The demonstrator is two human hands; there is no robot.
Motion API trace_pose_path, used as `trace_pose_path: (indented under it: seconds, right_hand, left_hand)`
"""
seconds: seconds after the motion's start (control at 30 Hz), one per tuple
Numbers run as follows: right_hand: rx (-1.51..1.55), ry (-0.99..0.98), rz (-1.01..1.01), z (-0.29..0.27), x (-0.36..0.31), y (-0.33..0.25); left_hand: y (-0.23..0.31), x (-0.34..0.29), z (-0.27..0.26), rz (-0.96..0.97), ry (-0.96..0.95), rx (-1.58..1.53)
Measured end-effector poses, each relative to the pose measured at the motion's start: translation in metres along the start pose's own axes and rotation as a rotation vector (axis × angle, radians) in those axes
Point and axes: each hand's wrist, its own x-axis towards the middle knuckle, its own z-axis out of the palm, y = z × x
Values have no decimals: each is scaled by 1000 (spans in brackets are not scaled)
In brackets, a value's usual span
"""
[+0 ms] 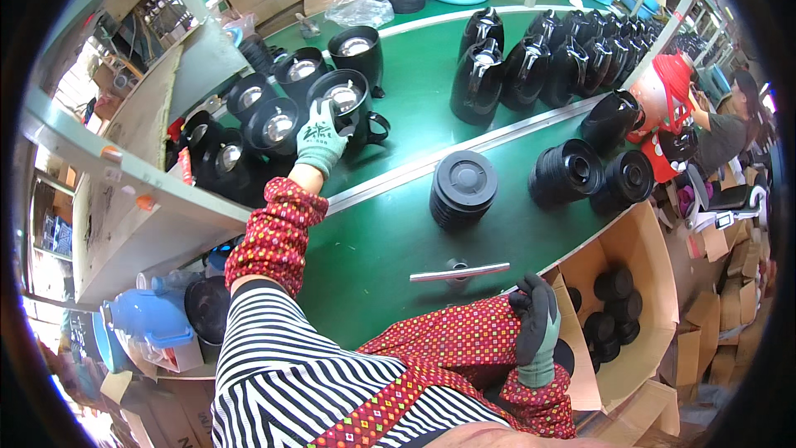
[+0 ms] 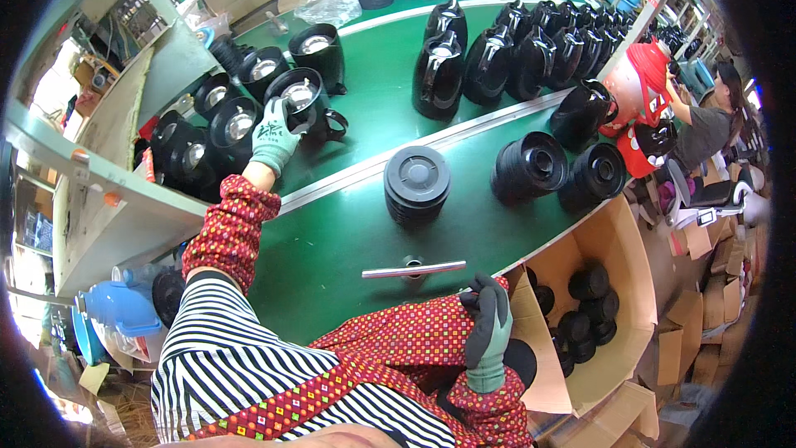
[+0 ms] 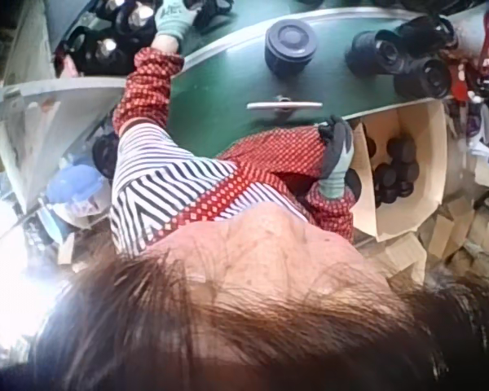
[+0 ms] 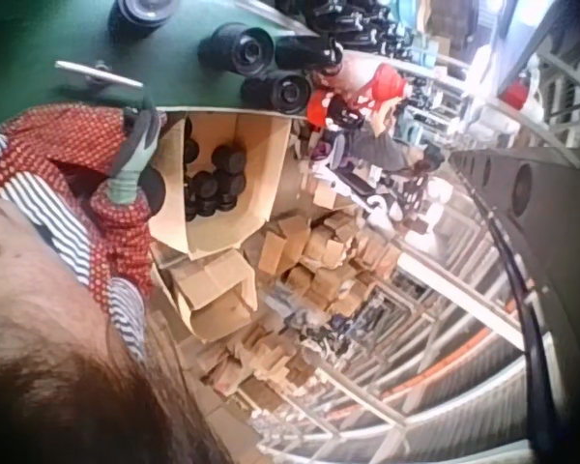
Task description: The person repeatedly picks up black kettle bodies from a green workbench, inserts a metal rod into the spout, and secures a black lid. The person handles kettles one at a time, placing each completed unit back on the bench. The process continues throughout the clip.
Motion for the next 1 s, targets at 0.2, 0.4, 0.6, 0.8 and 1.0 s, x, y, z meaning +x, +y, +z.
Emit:
trace_pose_path:
  seconds: [0.2,0.4,0.6,0.8,1.0]
  right_hand:
    - [-140,-180,-133,53,5,-47]
    - [46,-321,-51,121,13,-94]
    - [15,-362,152,144,10,-98]
    - [181,-470,87,78,-24,-66]
    - [333,-703,186,24,-43,-80]
  left_hand:
    - [14,-31,-27,219,119,-136]
    - [84,-123,-128,502,56,-241]
    - [128,-201,-194,751,-180,-258]
    - [98,-226,-159,295,-23,-1099]
    - [39,-268,-57,-347,-1371,-1794]
